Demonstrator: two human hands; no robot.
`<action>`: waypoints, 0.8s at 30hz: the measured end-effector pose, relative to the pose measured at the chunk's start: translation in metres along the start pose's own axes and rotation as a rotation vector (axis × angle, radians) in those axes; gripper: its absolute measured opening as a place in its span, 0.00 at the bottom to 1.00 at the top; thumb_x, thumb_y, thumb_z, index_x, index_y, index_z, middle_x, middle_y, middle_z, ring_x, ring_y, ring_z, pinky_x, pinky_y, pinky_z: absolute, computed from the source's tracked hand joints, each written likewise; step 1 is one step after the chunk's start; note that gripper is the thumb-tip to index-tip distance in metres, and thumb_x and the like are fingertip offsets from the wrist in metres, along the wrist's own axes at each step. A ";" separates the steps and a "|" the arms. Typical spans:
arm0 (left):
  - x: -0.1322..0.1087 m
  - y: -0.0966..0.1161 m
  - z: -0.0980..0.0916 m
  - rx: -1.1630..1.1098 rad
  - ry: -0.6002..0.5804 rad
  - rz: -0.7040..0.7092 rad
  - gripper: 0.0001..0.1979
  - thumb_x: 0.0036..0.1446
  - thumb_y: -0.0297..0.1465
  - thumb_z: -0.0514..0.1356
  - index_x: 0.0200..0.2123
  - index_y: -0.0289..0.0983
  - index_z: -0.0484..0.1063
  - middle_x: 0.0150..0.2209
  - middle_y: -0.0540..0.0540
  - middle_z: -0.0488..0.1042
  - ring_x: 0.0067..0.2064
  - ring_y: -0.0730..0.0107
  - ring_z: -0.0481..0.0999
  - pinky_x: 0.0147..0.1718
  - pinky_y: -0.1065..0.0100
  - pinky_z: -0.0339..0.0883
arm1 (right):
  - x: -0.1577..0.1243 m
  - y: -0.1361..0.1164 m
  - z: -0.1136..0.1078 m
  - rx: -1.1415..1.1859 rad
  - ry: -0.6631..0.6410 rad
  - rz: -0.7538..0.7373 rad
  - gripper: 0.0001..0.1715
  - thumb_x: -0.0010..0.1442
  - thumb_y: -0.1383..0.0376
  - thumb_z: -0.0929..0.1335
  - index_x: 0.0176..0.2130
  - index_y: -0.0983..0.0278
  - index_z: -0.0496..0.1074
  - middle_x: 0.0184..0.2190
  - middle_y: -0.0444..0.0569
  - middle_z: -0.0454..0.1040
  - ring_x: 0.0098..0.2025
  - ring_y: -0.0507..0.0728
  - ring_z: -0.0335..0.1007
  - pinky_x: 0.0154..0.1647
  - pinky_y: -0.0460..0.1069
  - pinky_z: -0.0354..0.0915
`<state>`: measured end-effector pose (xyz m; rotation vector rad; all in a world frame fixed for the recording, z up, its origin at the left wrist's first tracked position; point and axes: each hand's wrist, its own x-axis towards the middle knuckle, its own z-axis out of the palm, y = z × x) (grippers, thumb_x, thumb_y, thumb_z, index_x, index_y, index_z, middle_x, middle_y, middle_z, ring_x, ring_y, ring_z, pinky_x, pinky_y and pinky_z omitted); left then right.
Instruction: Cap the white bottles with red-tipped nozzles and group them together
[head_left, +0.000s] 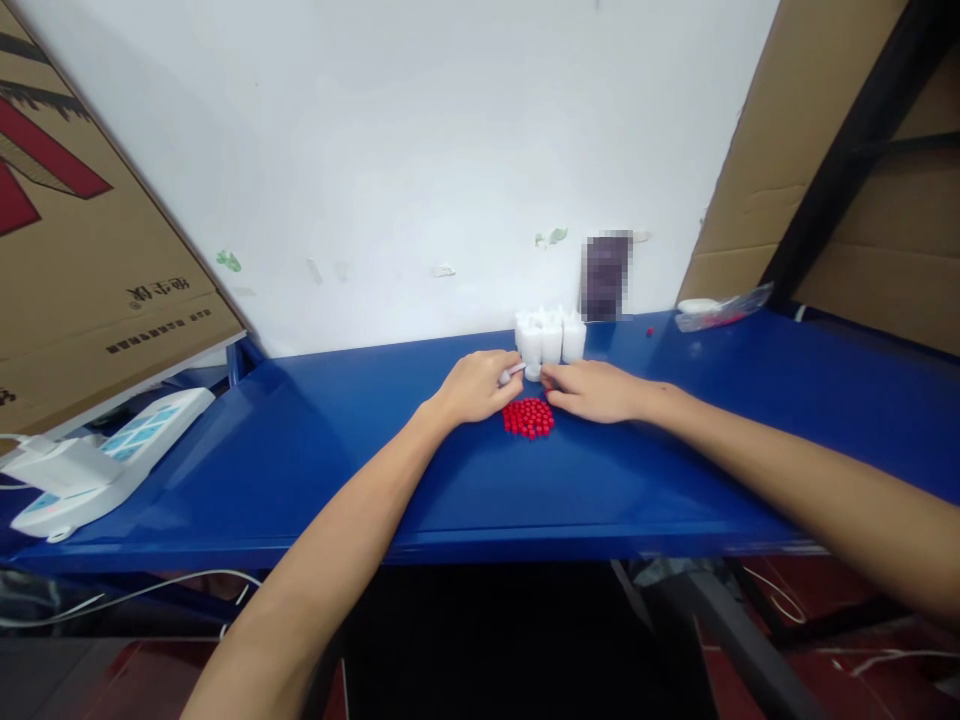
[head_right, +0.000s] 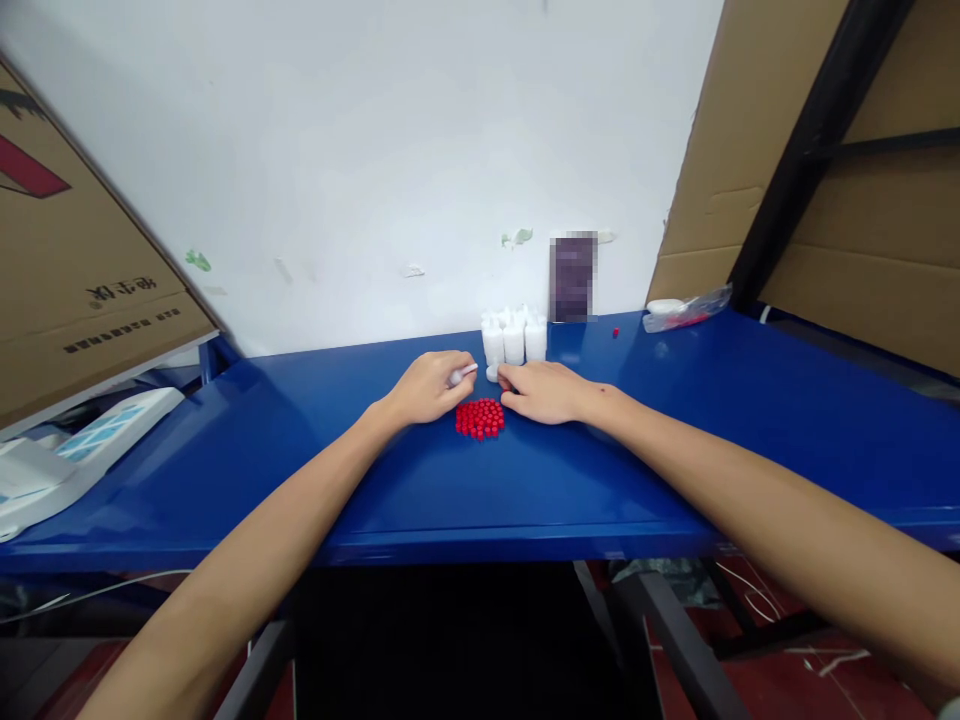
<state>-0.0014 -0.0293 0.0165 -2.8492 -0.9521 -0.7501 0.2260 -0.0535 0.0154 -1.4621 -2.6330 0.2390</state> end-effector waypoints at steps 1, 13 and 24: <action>0.000 0.000 0.000 -0.004 0.011 0.002 0.10 0.64 0.33 0.51 0.31 0.38 0.68 0.30 0.48 0.74 0.30 0.68 0.68 0.33 0.65 0.57 | 0.000 0.000 0.000 0.002 0.000 -0.001 0.07 0.68 0.61 0.61 0.43 0.61 0.65 0.37 0.52 0.76 0.35 0.59 0.71 0.33 0.51 0.55; -0.001 -0.003 0.002 0.013 0.039 0.007 0.11 0.65 0.33 0.51 0.33 0.38 0.70 0.30 0.47 0.73 0.31 0.68 0.69 0.33 0.66 0.59 | 0.001 0.008 0.000 0.049 -0.002 -0.095 0.07 0.67 0.66 0.60 0.43 0.61 0.66 0.39 0.52 0.77 0.39 0.60 0.72 0.35 0.51 0.57; -0.001 -0.004 0.004 0.041 0.032 0.000 0.12 0.65 0.34 0.51 0.34 0.37 0.71 0.31 0.46 0.74 0.31 0.66 0.70 0.33 0.65 0.59 | -0.001 0.004 -0.002 0.045 -0.001 -0.108 0.05 0.65 0.67 0.60 0.42 0.61 0.64 0.35 0.49 0.74 0.35 0.58 0.69 0.34 0.50 0.54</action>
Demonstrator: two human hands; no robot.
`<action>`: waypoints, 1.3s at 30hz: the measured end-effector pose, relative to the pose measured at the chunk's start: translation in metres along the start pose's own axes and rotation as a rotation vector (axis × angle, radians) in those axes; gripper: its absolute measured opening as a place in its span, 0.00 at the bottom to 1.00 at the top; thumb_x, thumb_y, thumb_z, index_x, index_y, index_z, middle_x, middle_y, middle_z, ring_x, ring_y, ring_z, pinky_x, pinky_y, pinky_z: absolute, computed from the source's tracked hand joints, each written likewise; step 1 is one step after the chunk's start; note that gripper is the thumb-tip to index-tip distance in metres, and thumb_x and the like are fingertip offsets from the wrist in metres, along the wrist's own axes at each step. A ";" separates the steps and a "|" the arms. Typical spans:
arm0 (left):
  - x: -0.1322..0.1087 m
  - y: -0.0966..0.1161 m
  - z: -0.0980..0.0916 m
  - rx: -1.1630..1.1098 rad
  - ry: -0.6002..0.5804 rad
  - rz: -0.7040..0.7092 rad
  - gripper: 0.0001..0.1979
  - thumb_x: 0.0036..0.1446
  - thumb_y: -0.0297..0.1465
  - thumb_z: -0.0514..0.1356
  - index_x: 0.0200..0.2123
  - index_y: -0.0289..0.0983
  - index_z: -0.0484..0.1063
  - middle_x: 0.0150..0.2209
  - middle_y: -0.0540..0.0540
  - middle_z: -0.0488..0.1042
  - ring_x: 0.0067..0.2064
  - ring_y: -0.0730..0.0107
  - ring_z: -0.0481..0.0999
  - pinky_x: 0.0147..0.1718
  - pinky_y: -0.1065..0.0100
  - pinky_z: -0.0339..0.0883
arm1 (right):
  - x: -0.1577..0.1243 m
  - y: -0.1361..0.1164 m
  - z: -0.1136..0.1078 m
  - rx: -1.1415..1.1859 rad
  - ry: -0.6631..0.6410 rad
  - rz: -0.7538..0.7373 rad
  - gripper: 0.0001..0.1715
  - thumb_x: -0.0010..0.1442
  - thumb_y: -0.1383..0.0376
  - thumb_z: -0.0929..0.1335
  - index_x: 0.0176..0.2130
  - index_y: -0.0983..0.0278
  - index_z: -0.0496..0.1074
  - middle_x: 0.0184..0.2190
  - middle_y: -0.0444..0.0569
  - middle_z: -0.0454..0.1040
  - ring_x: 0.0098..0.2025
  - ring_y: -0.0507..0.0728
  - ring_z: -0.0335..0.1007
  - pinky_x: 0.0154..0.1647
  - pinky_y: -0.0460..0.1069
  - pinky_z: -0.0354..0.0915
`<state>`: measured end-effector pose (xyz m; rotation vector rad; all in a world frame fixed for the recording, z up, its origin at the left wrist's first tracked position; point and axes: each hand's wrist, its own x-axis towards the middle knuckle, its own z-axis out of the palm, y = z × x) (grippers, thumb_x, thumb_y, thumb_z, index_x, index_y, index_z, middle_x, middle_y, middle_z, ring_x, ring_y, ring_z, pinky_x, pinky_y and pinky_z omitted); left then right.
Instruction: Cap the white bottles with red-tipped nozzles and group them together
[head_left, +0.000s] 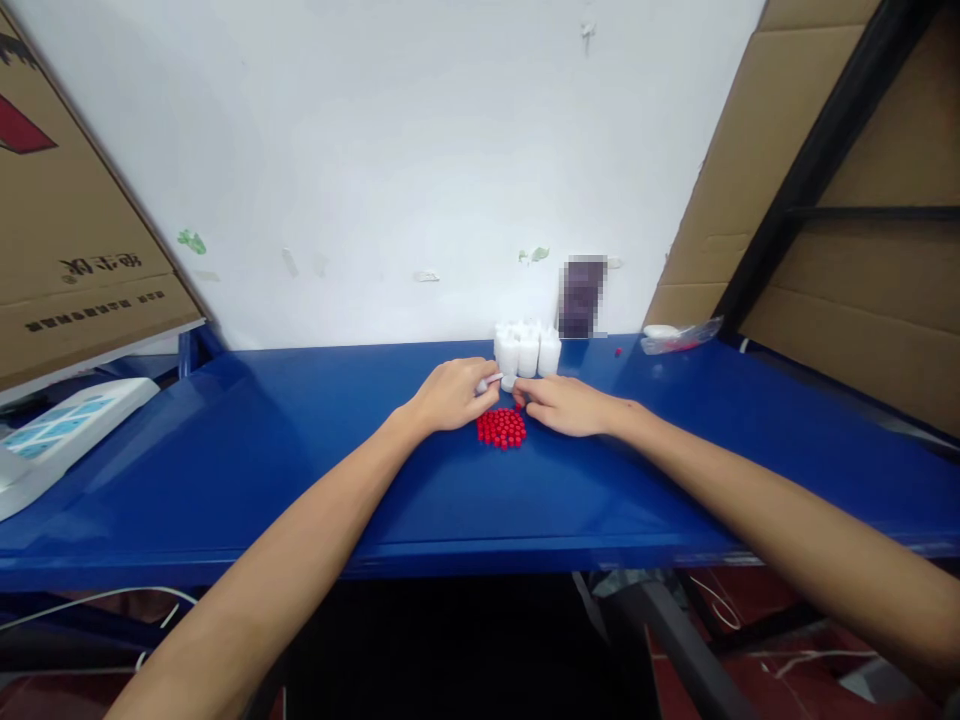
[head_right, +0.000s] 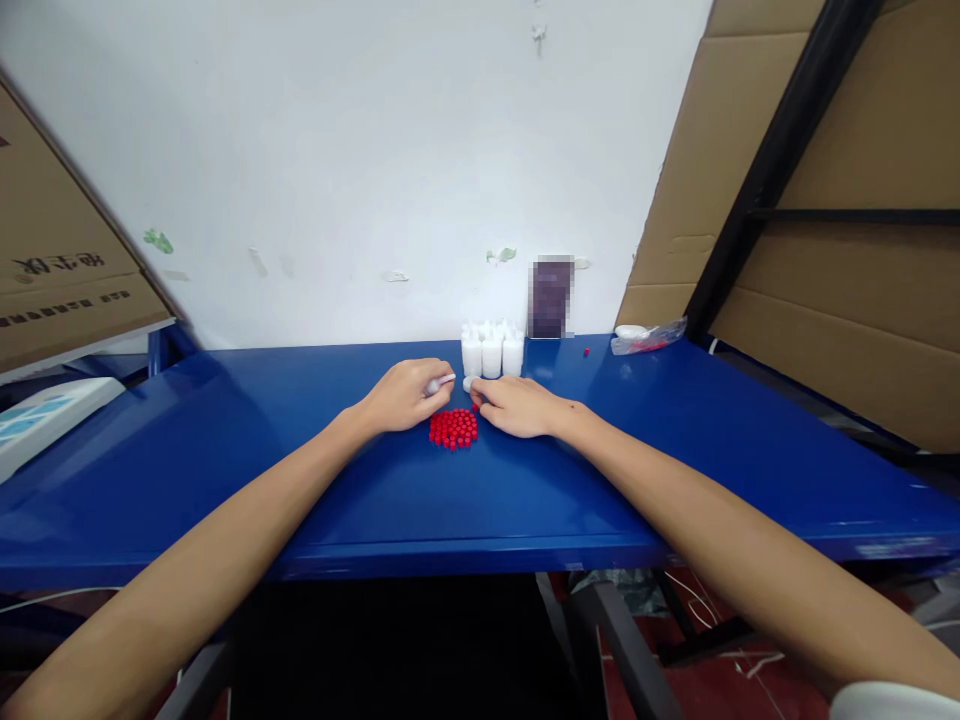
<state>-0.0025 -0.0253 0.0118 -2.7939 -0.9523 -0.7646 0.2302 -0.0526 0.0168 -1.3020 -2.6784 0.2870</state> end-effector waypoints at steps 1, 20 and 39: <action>0.000 0.000 0.000 0.003 -0.003 0.003 0.12 0.65 0.34 0.51 0.34 0.37 0.71 0.31 0.46 0.74 0.31 0.66 0.70 0.33 0.65 0.59 | 0.000 0.000 0.000 0.005 -0.003 -0.009 0.05 0.65 0.68 0.60 0.41 0.61 0.64 0.34 0.49 0.74 0.35 0.57 0.69 0.34 0.50 0.54; 0.000 -0.001 0.000 -0.020 -0.028 0.016 0.10 0.65 0.33 0.52 0.34 0.38 0.70 0.32 0.46 0.73 0.32 0.66 0.70 0.33 0.65 0.59 | 0.001 0.000 0.000 0.137 -0.012 -0.136 0.08 0.65 0.70 0.60 0.37 0.61 0.66 0.32 0.45 0.73 0.32 0.55 0.65 0.35 0.50 0.54; -0.001 0.010 -0.006 -0.067 -0.058 -0.044 0.18 0.67 0.34 0.52 0.58 0.37 0.67 0.41 0.43 0.80 0.37 0.62 0.78 0.37 0.63 0.66 | 0.001 -0.009 0.006 0.273 0.405 -0.135 0.13 0.73 0.57 0.61 0.46 0.61 0.70 0.23 0.38 0.64 0.25 0.53 0.59 0.31 0.49 0.53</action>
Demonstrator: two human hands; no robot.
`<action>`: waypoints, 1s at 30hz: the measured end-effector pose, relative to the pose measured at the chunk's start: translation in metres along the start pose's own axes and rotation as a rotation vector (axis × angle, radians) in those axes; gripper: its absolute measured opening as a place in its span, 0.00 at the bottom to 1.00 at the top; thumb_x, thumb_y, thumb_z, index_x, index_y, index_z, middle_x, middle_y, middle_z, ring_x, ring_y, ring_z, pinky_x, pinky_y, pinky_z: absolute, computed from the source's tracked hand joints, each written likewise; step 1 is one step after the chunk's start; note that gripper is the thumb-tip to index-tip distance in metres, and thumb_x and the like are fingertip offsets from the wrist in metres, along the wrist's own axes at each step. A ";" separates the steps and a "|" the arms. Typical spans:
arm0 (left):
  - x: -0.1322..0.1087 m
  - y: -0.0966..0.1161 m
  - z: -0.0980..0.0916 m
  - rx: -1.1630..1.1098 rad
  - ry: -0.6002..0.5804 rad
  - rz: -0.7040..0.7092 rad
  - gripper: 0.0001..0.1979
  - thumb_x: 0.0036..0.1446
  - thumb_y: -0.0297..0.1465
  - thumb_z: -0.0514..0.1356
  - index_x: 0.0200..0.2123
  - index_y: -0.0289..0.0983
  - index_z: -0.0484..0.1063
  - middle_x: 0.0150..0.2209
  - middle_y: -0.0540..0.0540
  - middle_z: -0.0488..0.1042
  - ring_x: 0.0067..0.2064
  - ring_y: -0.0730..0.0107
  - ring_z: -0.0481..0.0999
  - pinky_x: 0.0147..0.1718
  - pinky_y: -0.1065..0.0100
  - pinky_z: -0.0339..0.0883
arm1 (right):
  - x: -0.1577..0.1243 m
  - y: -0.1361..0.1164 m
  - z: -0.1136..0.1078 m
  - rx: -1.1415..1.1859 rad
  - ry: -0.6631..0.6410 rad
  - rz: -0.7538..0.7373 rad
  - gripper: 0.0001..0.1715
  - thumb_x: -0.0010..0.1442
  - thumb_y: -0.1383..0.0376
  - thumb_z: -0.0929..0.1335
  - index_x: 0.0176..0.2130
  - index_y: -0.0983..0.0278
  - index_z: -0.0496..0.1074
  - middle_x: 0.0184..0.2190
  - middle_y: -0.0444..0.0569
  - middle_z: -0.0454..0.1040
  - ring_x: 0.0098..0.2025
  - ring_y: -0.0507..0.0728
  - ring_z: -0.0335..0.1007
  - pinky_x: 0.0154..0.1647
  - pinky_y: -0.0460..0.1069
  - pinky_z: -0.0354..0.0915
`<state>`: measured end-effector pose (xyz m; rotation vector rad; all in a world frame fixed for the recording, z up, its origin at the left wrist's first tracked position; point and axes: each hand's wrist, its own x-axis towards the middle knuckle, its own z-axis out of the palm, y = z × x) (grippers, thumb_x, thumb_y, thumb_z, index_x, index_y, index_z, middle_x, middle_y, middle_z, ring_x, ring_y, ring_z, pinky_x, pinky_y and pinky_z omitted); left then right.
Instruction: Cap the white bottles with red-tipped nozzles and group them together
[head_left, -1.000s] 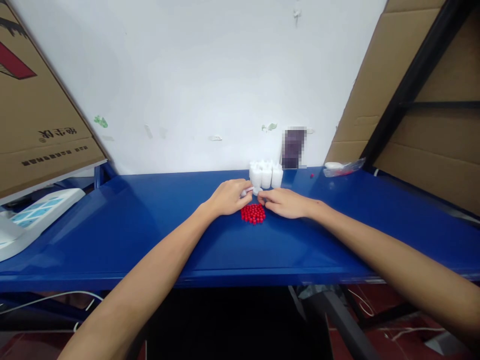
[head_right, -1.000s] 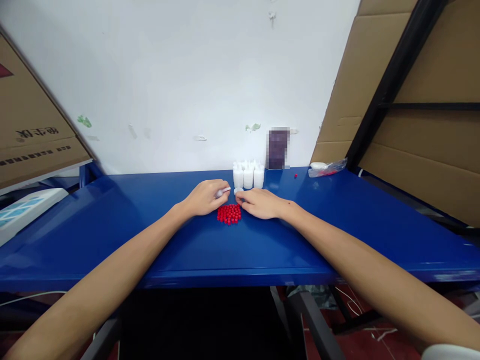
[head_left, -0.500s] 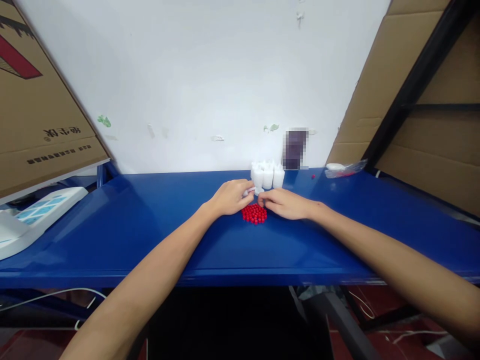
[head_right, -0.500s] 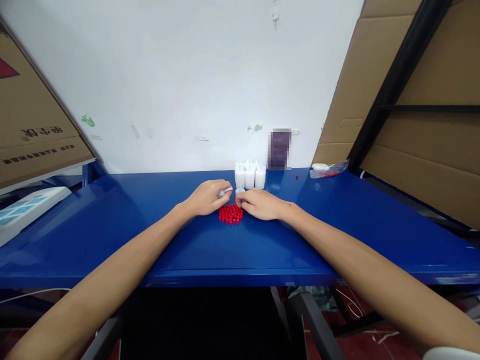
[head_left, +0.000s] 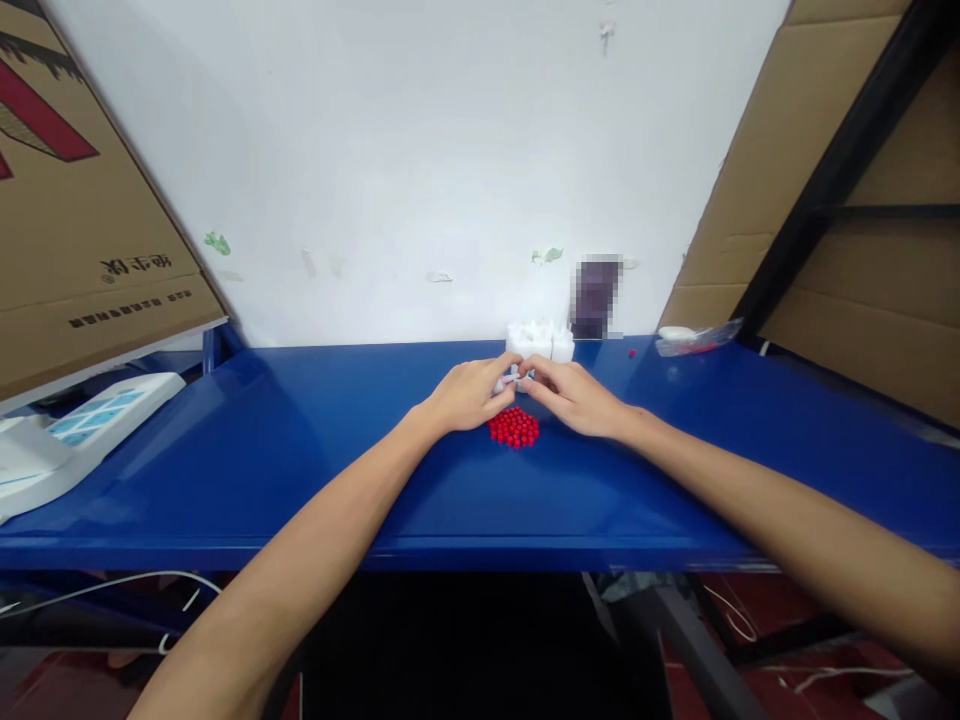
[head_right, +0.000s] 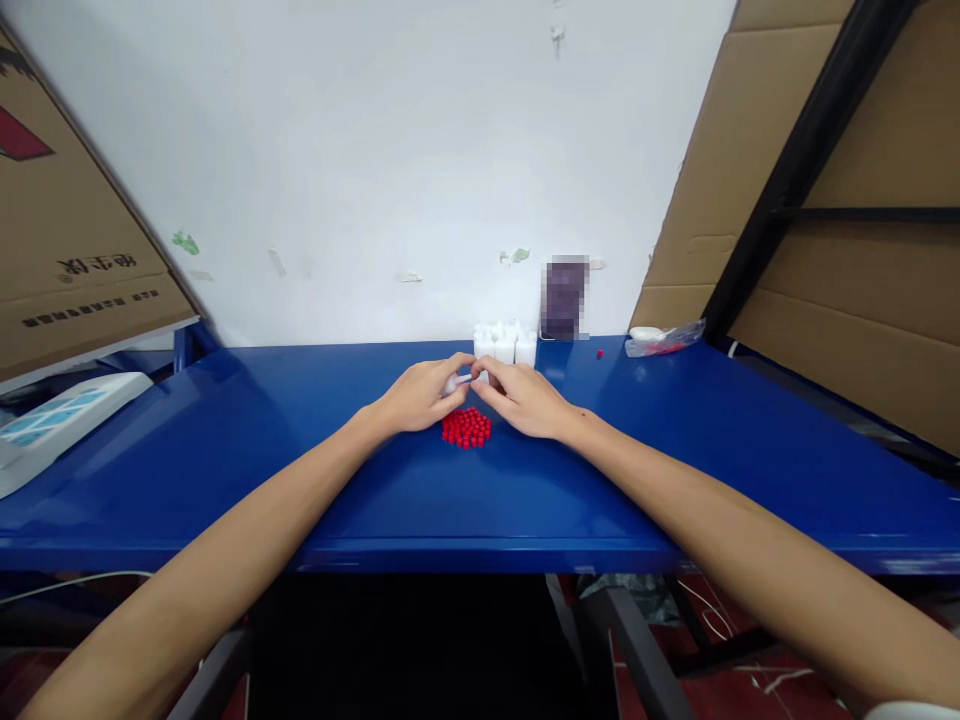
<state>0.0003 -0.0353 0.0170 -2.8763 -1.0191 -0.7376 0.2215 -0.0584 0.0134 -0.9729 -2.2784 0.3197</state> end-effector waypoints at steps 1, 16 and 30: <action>0.000 0.001 0.000 -0.004 -0.004 -0.003 0.20 0.67 0.34 0.52 0.60 0.36 0.66 0.41 0.43 0.80 0.37 0.62 0.78 0.37 0.64 0.66 | 0.000 0.001 0.002 0.011 0.021 0.000 0.13 0.73 0.56 0.61 0.45 0.61 0.70 0.22 0.38 0.63 0.25 0.52 0.58 0.30 0.49 0.53; 0.000 -0.003 0.006 -0.073 0.014 0.024 0.31 0.72 0.36 0.52 0.74 0.38 0.49 0.45 0.41 0.81 0.41 0.62 0.80 0.39 0.66 0.69 | -0.002 -0.015 0.006 0.177 0.139 0.061 0.18 0.65 0.66 0.64 0.48 0.65 0.80 0.27 0.45 0.80 0.19 0.51 0.70 0.26 0.48 0.68; 0.001 -0.009 0.009 -0.013 0.038 -0.050 0.37 0.72 0.38 0.53 0.76 0.38 0.40 0.43 0.41 0.81 0.40 0.61 0.80 0.38 0.65 0.68 | 0.000 -0.010 0.010 0.133 0.097 -0.023 0.26 0.64 0.69 0.62 0.56 0.62 0.80 0.42 0.49 0.85 0.26 0.51 0.74 0.32 0.50 0.72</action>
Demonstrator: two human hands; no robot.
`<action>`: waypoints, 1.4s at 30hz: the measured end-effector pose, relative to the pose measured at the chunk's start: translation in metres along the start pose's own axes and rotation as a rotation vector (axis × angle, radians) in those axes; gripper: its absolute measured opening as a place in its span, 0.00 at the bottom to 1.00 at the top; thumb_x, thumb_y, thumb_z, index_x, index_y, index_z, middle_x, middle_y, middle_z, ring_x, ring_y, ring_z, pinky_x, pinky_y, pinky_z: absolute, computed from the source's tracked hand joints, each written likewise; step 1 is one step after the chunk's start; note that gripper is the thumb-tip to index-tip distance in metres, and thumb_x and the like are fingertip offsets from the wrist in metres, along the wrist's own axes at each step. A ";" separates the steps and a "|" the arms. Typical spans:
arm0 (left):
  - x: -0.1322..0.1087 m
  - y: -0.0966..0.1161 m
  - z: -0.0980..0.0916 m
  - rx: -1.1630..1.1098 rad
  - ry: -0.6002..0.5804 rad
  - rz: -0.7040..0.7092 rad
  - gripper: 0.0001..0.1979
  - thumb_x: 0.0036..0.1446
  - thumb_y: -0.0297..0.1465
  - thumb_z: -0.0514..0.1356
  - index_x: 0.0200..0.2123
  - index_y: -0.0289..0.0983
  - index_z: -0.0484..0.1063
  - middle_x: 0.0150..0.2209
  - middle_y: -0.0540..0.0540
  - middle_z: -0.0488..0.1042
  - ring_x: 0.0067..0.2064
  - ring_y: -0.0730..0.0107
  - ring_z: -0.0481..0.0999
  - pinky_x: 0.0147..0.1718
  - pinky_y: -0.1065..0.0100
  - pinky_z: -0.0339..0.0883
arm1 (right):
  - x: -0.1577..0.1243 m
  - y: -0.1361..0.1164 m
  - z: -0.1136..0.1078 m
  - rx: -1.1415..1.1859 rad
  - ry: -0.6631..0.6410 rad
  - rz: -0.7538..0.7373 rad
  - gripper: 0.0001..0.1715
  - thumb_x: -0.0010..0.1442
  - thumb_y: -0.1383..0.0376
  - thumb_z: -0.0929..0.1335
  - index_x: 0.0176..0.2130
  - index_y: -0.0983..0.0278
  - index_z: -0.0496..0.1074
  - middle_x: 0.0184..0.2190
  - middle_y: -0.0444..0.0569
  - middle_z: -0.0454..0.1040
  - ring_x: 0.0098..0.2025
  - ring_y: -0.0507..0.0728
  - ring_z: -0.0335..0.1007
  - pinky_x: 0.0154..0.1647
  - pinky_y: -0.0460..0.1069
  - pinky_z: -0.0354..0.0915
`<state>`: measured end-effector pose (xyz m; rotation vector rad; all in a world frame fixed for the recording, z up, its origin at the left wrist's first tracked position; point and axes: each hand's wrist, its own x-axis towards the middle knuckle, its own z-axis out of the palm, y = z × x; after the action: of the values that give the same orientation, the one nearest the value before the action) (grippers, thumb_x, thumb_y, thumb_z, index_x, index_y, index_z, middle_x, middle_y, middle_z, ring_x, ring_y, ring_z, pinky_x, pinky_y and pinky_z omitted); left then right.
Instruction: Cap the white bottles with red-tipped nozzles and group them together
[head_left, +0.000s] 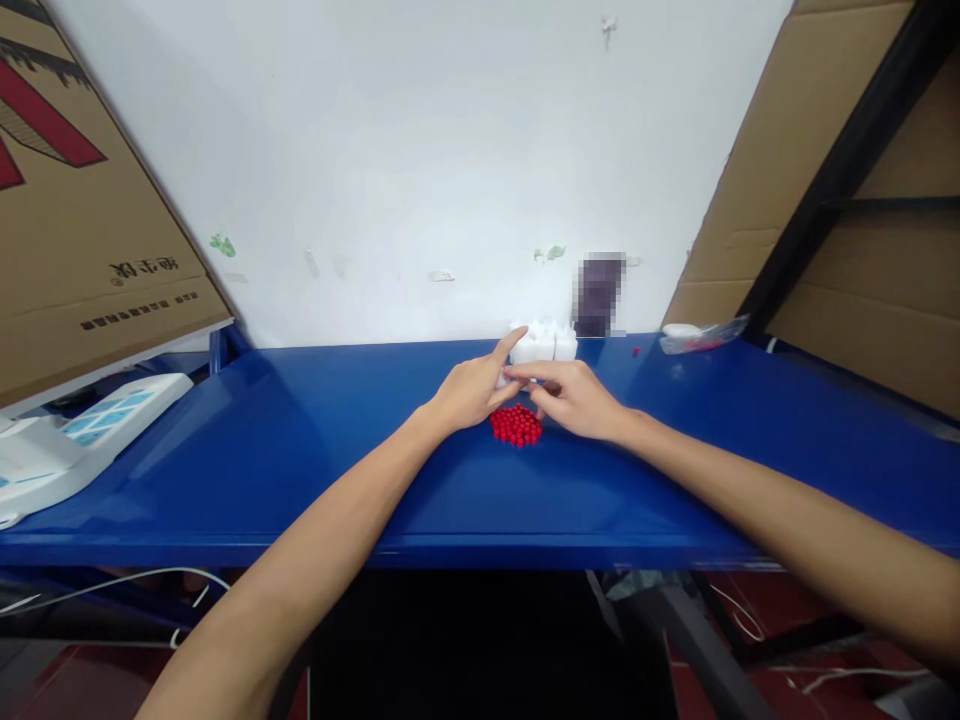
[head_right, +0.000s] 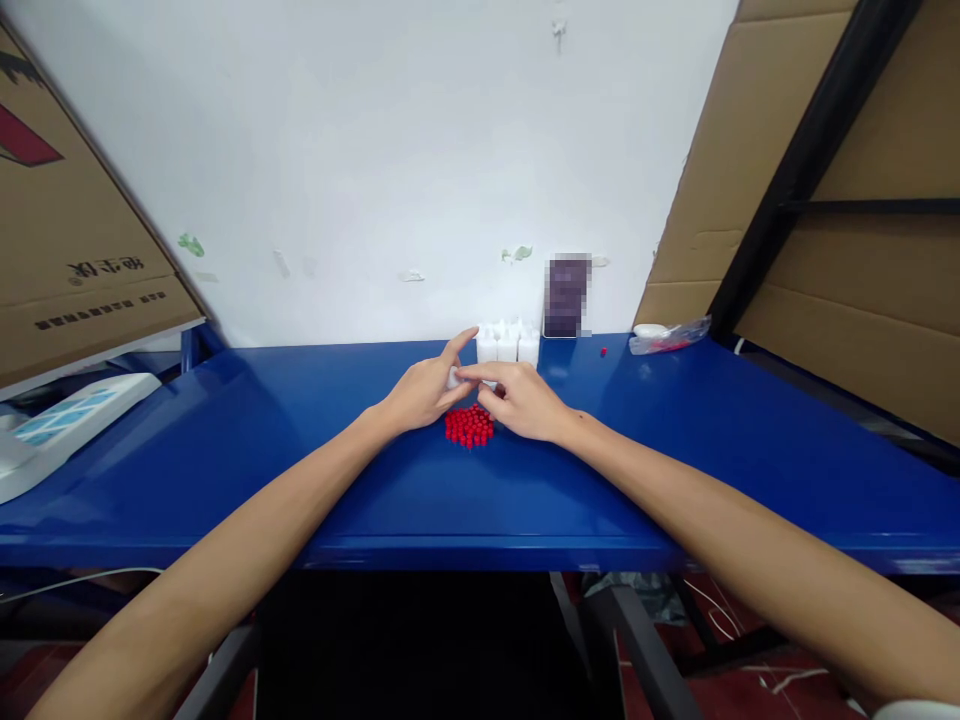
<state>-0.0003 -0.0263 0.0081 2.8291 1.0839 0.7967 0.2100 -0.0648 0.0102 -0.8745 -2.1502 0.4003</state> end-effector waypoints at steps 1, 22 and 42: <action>0.000 0.000 0.000 0.002 -0.005 -0.006 0.37 0.72 0.39 0.53 0.76 0.37 0.40 0.42 0.42 0.81 0.39 0.61 0.80 0.37 0.65 0.67 | 0.000 0.000 -0.001 -0.004 0.003 -0.007 0.26 0.64 0.69 0.62 0.55 0.61 0.81 0.41 0.48 0.85 0.26 0.51 0.74 0.32 0.50 0.71; 0.000 0.001 -0.002 0.059 -0.050 0.015 0.18 0.71 0.38 0.50 0.45 0.36 0.78 0.40 0.42 0.81 0.39 0.61 0.79 0.39 0.64 0.68 | 0.007 0.022 -0.013 -0.273 0.232 0.185 0.27 0.59 0.69 0.64 0.55 0.66 0.80 0.45 0.53 0.84 0.34 0.59 0.77 0.47 0.56 0.71; 0.001 0.001 0.002 0.052 -0.146 0.053 0.16 0.64 0.34 0.52 0.37 0.38 0.80 0.36 0.43 0.82 0.35 0.62 0.79 0.35 0.65 0.66 | 0.005 0.034 -0.005 -0.416 -0.015 0.027 0.27 0.64 0.67 0.64 0.61 0.63 0.75 0.60 0.55 0.77 0.58 0.67 0.76 0.57 0.62 0.71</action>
<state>0.0015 -0.0260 0.0072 2.9159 1.0289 0.5622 0.2271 -0.0365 -0.0019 -1.1296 -2.2763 -0.0345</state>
